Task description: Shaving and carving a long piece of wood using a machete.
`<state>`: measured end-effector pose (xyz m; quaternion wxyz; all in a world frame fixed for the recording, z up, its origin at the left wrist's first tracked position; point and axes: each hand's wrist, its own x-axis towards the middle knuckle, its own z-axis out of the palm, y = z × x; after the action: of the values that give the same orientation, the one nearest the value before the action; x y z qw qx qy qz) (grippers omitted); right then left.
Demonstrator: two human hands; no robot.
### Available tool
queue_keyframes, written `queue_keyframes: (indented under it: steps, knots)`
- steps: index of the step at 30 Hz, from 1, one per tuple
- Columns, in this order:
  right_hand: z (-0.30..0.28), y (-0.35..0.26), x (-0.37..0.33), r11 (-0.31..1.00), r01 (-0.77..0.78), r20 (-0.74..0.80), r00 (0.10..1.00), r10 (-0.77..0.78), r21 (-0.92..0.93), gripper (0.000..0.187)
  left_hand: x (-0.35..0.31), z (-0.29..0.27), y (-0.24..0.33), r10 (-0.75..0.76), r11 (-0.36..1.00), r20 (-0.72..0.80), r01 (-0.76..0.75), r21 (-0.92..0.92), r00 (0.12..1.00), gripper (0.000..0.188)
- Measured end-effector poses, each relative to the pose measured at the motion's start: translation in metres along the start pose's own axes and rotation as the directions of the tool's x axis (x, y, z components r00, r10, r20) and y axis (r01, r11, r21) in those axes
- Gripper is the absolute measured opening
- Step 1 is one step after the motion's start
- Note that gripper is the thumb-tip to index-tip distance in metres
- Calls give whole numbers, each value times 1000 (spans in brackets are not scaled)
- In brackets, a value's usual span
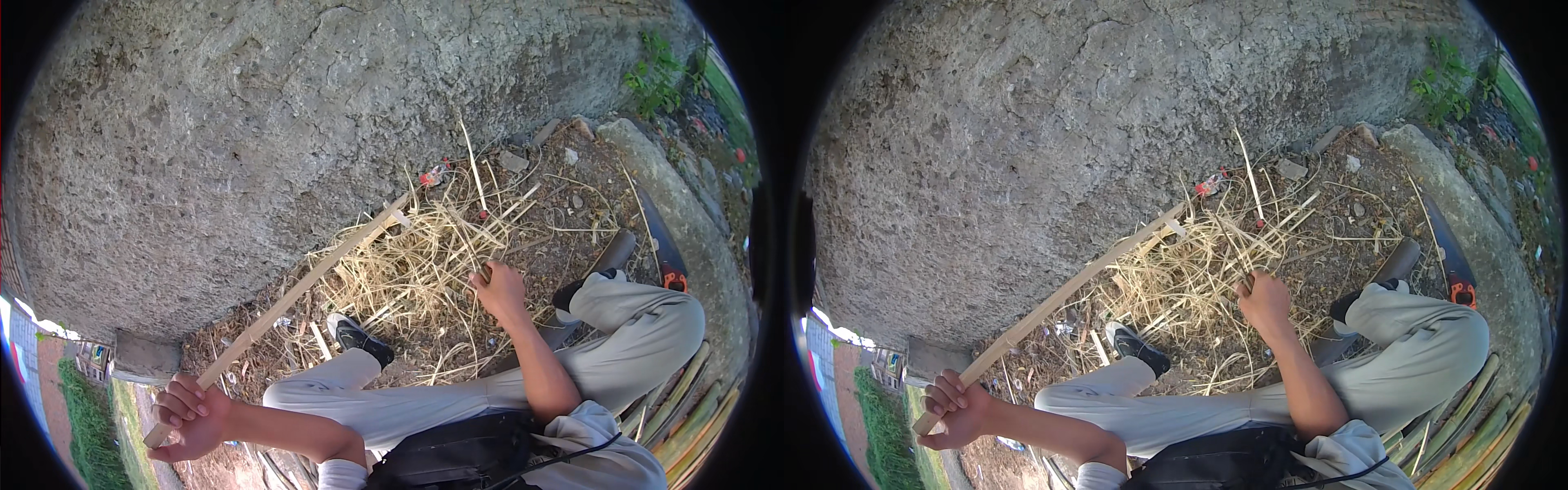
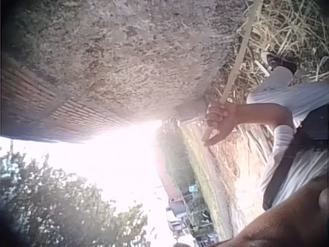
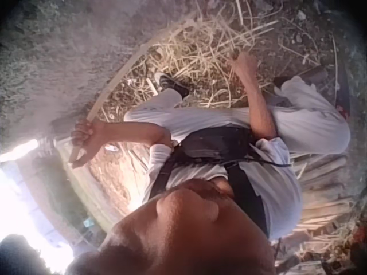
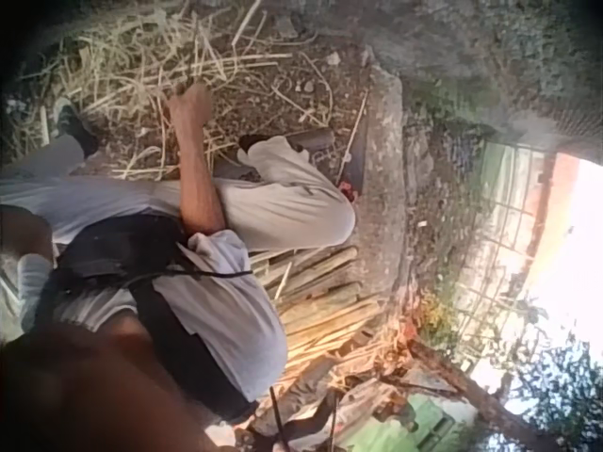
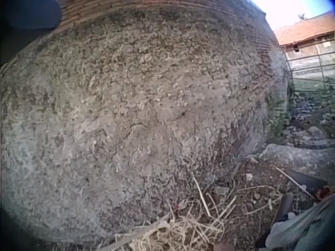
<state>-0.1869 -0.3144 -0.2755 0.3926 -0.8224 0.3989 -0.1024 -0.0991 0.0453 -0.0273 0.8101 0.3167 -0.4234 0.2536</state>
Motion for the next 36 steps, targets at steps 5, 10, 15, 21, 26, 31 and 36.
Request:
queue_keyframes:
  steps: [5,10,15,21,26,31,36]
  knots:
    - [8,-5,-1,992,85,-106,992,-74,97,34,-5,10,-5,-38,998,164,45,-39,986,57]
    - [-5,-36,-23,935,177,-86,984,-158,309,36,-18,37,-5,15,998,90,-20,53,996,63]
    - [-21,-81,-64,750,431,-91,889,-449,503,30,-25,51,-22,-103,987,192,77,142,976,64]
    - [-44,-139,-114,544,507,41,705,-708,668,28,-35,57,-18,-69,989,173,44,145,983,66]
    - [-71,-167,-130,363,693,-178,577,-797,623,28,-44,63,-22,-19,989,168,-5,145,986,66]
    - [-94,-183,-133,166,837,-485,451,-749,521,25,-46,63,-22,11,992,173,-32,123,985,66]
    - [-51,-159,-133,391,862,-254,477,-841,323,28,-46,70,-26,15,996,245,-34,77,970,65]
